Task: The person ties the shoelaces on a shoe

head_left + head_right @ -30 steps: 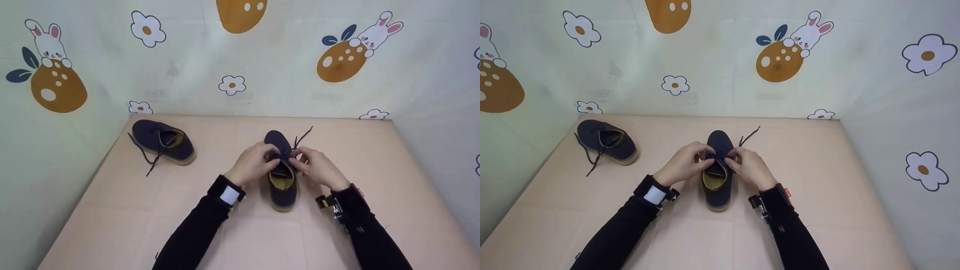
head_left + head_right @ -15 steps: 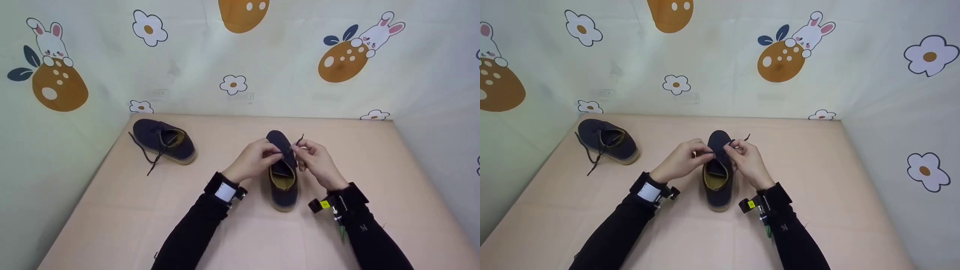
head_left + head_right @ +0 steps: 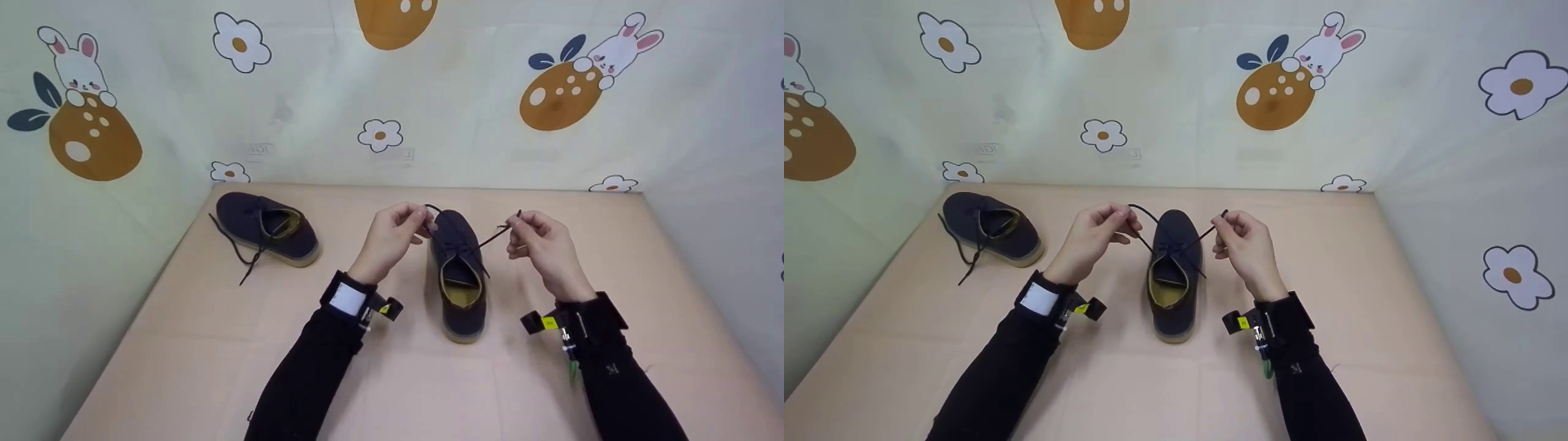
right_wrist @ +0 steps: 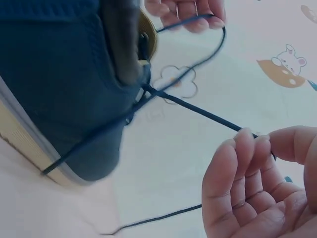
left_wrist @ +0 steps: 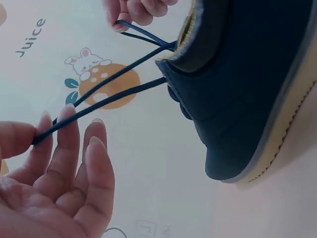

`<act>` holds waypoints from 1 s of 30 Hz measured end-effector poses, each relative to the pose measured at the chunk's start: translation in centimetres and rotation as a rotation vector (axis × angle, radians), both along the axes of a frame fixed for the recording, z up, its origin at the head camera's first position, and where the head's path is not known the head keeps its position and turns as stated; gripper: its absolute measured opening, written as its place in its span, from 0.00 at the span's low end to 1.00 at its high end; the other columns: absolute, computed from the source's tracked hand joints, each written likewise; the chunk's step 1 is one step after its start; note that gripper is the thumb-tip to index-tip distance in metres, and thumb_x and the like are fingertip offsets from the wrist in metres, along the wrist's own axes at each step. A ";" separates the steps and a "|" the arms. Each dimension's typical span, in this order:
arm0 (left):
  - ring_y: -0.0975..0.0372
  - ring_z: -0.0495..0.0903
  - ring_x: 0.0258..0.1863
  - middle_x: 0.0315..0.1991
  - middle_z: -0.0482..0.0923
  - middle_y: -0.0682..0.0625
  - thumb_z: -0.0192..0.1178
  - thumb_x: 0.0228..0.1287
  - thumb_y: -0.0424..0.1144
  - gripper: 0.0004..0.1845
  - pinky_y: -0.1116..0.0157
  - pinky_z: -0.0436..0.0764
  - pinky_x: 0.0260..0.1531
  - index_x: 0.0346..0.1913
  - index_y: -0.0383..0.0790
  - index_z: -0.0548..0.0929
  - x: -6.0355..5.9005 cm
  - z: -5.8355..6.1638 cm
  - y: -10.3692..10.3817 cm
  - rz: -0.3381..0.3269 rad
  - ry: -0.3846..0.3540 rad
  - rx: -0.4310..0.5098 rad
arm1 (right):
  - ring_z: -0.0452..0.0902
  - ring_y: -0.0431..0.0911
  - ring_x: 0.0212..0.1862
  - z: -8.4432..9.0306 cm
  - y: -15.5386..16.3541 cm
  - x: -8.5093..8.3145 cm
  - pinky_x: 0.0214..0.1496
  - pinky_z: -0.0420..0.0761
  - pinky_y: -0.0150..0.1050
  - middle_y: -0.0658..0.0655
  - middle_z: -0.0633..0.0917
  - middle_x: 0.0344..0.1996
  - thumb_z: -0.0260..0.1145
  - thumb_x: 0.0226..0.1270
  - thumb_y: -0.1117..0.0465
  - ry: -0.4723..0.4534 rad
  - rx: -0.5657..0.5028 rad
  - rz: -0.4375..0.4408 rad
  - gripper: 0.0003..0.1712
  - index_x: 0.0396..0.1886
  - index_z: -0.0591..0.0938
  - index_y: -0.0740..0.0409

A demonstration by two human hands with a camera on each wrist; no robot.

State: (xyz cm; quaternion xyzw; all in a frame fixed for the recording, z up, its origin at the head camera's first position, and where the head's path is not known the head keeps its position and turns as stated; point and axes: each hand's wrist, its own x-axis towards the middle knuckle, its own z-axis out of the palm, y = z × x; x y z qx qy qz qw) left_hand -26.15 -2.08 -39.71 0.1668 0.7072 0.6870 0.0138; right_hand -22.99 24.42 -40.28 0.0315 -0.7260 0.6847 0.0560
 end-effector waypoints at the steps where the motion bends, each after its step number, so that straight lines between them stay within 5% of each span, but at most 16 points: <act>1: 0.57 0.84 0.33 0.34 0.85 0.43 0.54 0.76 0.38 0.13 0.64 0.81 0.33 0.42 0.30 0.82 -0.1 0.1 -0.1 0.009 -0.010 0.024 | 0.79 0.42 0.27 0.2 0.2 0.1 0.31 0.83 0.36 0.54 0.79 0.25 0.63 0.74 0.57 0.007 0.003 -0.011 0.18 0.43 0.75 0.72; 13: 0.55 0.86 0.28 0.29 0.84 0.42 0.53 0.76 0.33 0.10 0.64 0.84 0.30 0.43 0.28 0.81 -0.6 0.8 -1.5 0.132 -0.079 0.263 | 0.85 0.50 0.38 0.5 1.0 0.2 0.39 0.85 0.40 0.59 0.87 0.36 0.63 0.74 0.58 0.061 0.008 -0.047 0.18 0.44 0.77 0.73; 25: 0.54 0.87 0.28 0.34 0.84 0.38 0.54 0.76 0.34 0.11 0.63 0.85 0.29 0.45 0.30 0.83 -2.0 0.5 -3.9 0.245 -0.111 0.273 | 0.86 0.48 0.36 1.3 1.6 0.2 0.37 0.85 0.38 0.59 0.88 0.34 0.66 0.71 0.56 0.061 -0.022 -0.117 0.19 0.43 0.77 0.72; 30: 0.52 0.86 0.29 0.37 0.83 0.38 0.57 0.74 0.37 0.11 0.64 0.84 0.30 0.44 0.32 0.85 -2.7 0.2 -4.8 0.273 -0.141 0.184 | 0.85 0.48 0.37 2.2 2.0 0.8 0.38 0.84 0.38 0.60 0.87 0.36 0.66 0.71 0.55 0.078 -0.028 -0.142 0.20 0.43 0.78 0.71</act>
